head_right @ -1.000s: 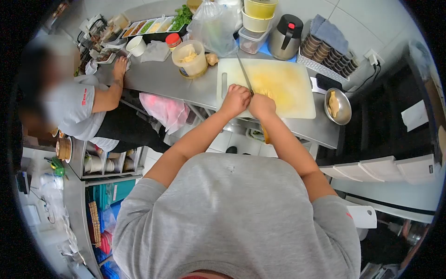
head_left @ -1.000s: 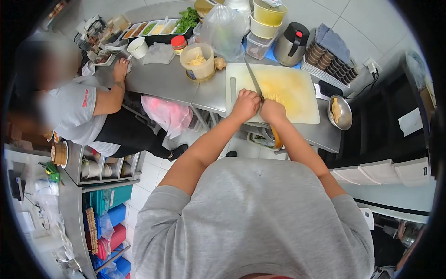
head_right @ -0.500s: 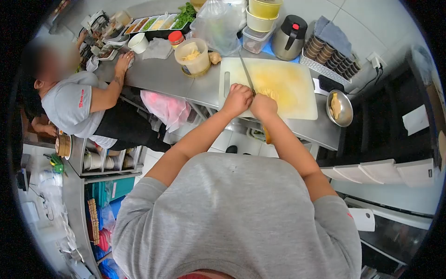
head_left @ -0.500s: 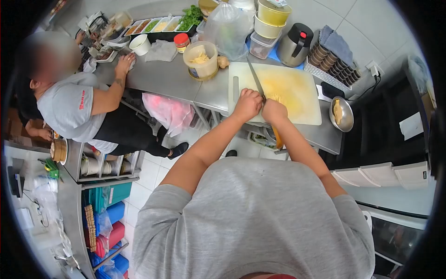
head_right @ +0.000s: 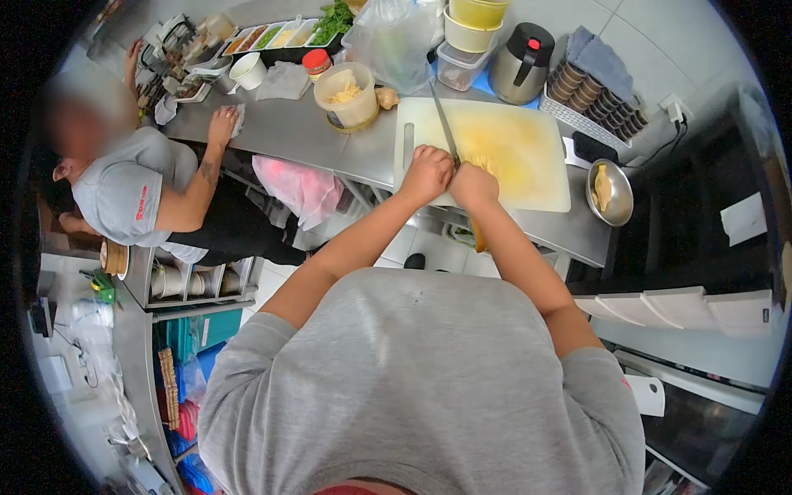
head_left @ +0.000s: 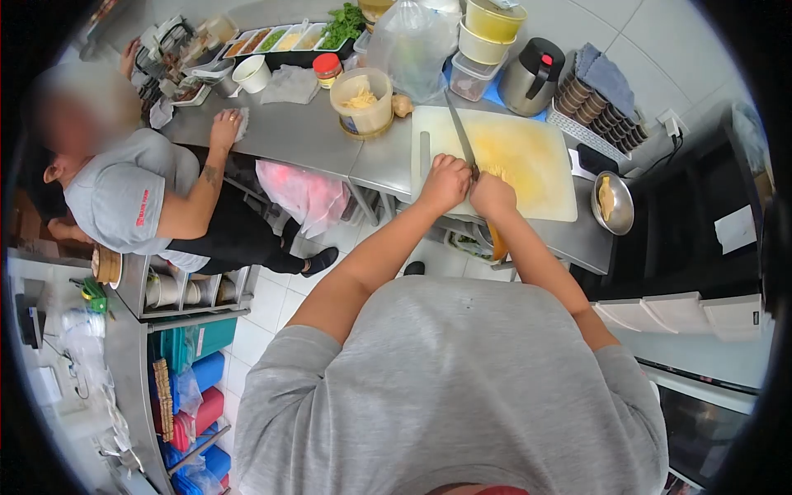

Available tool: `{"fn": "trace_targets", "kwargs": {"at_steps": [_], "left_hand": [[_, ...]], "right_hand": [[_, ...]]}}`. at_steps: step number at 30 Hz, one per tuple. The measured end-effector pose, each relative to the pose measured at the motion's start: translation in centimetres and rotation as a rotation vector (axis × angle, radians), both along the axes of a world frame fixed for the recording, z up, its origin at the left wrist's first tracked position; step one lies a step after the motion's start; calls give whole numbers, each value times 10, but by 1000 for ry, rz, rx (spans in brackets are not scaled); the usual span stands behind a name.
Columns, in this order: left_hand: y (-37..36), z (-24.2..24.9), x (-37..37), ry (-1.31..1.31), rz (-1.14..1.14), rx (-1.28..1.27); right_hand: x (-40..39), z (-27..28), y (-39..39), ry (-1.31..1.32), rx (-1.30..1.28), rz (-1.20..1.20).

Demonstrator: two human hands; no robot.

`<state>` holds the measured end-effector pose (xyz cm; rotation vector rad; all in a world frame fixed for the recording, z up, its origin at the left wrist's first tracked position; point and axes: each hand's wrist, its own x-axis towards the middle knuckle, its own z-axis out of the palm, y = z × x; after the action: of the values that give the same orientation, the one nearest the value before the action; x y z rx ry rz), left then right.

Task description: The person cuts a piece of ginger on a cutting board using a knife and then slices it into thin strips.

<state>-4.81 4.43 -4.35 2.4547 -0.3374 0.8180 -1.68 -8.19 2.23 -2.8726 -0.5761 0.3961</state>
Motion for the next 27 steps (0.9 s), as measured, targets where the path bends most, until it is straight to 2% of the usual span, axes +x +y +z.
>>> {"fn": "trace_targets", "kwargs": {"at_steps": [4, 7, 10, 14, 19, 22, 23, 27], "left_hand": [[0, 1, 0, -19, -11, -17], [0, 1, -1, -20, 2, -31], [0, 1, -1, 16, 7, -6], [-1, -2, -2, -5, 11, 8], [-1, 2, -2, -1, 4, -5], [-1, 0, 0, -3, 22, 6], [-3, -3, -2, 6, 21, 2], [1, 5, 0, 14, 33, 20]], "right_hand": [[2, 25, 2, 44, -80, 77], [-7, 7, 4, 2, -6, -41], [11, 10, 4, 58, -74, 47], [5, -3, -2, 16, 23, 43], [11, 20, 1, 63, -73, 81], [-4, 3, 3, -35, 27, -17], [4, 3, 2, -15, -23, 59], [5, 23, 6, 29, -55, 46]]}}
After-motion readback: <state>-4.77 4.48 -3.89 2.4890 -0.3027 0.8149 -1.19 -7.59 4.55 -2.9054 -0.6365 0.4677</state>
